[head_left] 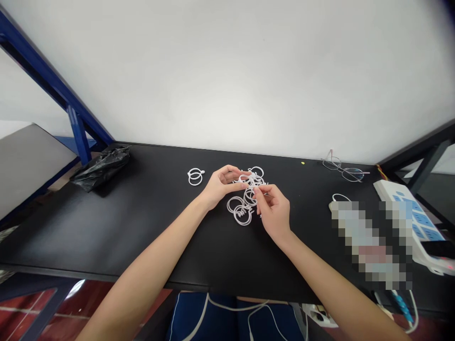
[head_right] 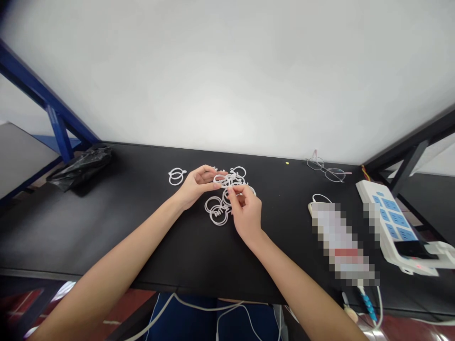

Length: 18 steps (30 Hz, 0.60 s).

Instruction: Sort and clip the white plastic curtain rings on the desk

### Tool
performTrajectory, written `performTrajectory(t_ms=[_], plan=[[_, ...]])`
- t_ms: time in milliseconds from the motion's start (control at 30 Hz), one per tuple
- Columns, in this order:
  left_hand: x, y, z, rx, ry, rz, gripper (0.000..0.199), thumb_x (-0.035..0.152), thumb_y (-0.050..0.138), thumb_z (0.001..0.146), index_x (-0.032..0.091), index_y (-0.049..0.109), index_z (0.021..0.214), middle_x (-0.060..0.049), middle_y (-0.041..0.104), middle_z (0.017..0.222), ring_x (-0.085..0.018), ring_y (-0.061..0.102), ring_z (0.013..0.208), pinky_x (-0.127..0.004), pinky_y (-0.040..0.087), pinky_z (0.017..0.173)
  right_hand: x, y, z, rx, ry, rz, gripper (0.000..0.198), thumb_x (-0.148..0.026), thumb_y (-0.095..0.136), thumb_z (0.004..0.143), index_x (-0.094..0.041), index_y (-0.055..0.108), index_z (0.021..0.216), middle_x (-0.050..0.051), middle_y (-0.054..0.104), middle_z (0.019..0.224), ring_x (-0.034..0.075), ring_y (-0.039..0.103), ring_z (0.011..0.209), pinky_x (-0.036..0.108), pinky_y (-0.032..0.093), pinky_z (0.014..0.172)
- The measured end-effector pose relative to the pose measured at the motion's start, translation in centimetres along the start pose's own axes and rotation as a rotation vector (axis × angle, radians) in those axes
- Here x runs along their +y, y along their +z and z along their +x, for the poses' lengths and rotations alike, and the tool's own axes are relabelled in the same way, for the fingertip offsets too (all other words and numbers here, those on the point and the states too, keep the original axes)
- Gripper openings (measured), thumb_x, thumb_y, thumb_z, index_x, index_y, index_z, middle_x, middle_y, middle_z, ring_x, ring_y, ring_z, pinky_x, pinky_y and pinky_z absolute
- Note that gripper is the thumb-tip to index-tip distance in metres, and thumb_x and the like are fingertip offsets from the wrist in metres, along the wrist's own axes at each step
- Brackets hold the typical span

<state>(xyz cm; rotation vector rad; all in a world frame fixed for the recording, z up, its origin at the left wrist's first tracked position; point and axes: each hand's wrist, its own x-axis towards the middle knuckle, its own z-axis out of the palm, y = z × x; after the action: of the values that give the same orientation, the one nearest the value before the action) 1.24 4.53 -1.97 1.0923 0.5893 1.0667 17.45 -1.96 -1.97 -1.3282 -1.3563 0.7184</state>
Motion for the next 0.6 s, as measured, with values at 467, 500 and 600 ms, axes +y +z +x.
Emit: performTrajectory(t_ms=[467, 500, 600], plan=[[0.08, -0.02, 0.05, 0.006, -0.007, -0.044, 0.041, 0.015, 0.083, 0.065, 0.017, 0.043, 0.074, -0.011, 0.073, 0.106, -0.026, 0.065, 0.107, -0.043, 0.047, 0.091, -0.11, -0.08, -0.13, -0.026, -0.052, -0.043, 0.027, -0.044, 0.055, 0.091, -0.02, 0.057, 0.078, -0.001, 0.061, 0.064, 0.008, 0.047, 0.043, 0.022, 0.039, 0.042], [0.09, 0.01, 0.05, 0.0, -0.012, -0.051, 0.04, 0.015, 0.083, 0.065, 0.017, 0.043, 0.074, -0.011, 0.073, 0.106, -0.026, 0.066, 0.105, -0.043, 0.046, 0.092, -0.11, -0.09, -0.17, -0.034, -0.07, -0.052, 0.028, -0.044, 0.053, 0.092, -0.02, 0.058, 0.079, -0.001, 0.061, 0.064, 0.009, 0.047, 0.043, 0.022, 0.038, 0.042], [0.17, 0.07, 0.04, -0.016, -0.021, -0.065, 0.039, 0.015, 0.082, 0.066, 0.017, 0.044, 0.074, -0.011, 0.073, 0.104, -0.024, 0.067, 0.102, -0.043, 0.046, 0.092, -0.09, -0.1, -0.32, -0.06, -0.115, -0.067, 0.028, -0.043, 0.048, 0.094, -0.019, 0.061, 0.086, 0.0, 0.061, 0.064, 0.009, 0.046, 0.043, 0.023, 0.038, 0.042]])
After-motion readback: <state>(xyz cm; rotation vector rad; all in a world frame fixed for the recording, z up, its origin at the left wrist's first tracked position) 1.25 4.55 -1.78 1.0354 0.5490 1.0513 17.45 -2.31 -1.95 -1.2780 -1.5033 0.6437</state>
